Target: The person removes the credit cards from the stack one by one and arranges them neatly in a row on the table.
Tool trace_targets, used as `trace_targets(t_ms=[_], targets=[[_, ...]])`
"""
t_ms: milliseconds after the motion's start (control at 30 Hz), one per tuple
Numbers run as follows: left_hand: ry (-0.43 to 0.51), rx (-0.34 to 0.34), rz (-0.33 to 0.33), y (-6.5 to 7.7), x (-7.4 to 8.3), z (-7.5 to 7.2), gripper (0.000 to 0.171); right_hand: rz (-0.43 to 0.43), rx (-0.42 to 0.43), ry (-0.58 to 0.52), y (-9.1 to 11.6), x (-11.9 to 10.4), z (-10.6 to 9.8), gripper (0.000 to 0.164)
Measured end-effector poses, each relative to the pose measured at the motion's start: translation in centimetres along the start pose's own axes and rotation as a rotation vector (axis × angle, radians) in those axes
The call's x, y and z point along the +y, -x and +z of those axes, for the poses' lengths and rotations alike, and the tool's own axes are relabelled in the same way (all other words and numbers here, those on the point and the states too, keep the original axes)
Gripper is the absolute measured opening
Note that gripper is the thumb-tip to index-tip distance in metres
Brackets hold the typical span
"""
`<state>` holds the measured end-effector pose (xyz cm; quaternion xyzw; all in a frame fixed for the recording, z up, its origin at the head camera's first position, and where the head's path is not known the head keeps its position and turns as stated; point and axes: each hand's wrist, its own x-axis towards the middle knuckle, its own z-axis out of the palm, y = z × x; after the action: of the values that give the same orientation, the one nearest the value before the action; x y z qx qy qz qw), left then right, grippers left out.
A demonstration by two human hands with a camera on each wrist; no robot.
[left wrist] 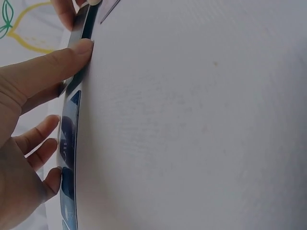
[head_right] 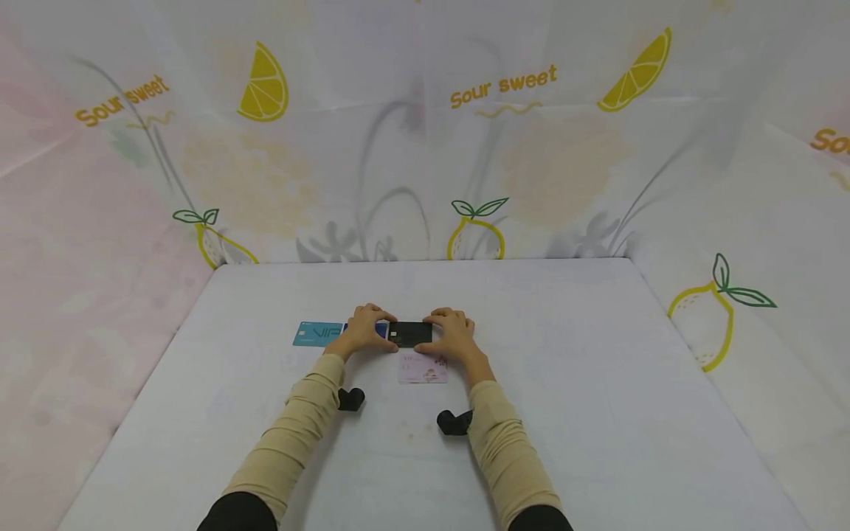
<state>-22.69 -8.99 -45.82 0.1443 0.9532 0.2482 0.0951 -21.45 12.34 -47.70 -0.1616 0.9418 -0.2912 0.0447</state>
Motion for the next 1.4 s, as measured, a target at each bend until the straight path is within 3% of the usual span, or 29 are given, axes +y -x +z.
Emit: trace_targets(t_ms=[367, 1400], targets=[[0.003, 0.009, 0.008, 0.1, -0.3, 0.1, 0.058, -0.002, -0.01, 0.019, 0.3, -0.1, 0.1, 0.058], [0.007, 0.033, 0.006, 0.3, -0.5, 0.3, 0.055, -0.065, 0.074, -0.02, 1.1, 0.2, 1.0, 0.054]])
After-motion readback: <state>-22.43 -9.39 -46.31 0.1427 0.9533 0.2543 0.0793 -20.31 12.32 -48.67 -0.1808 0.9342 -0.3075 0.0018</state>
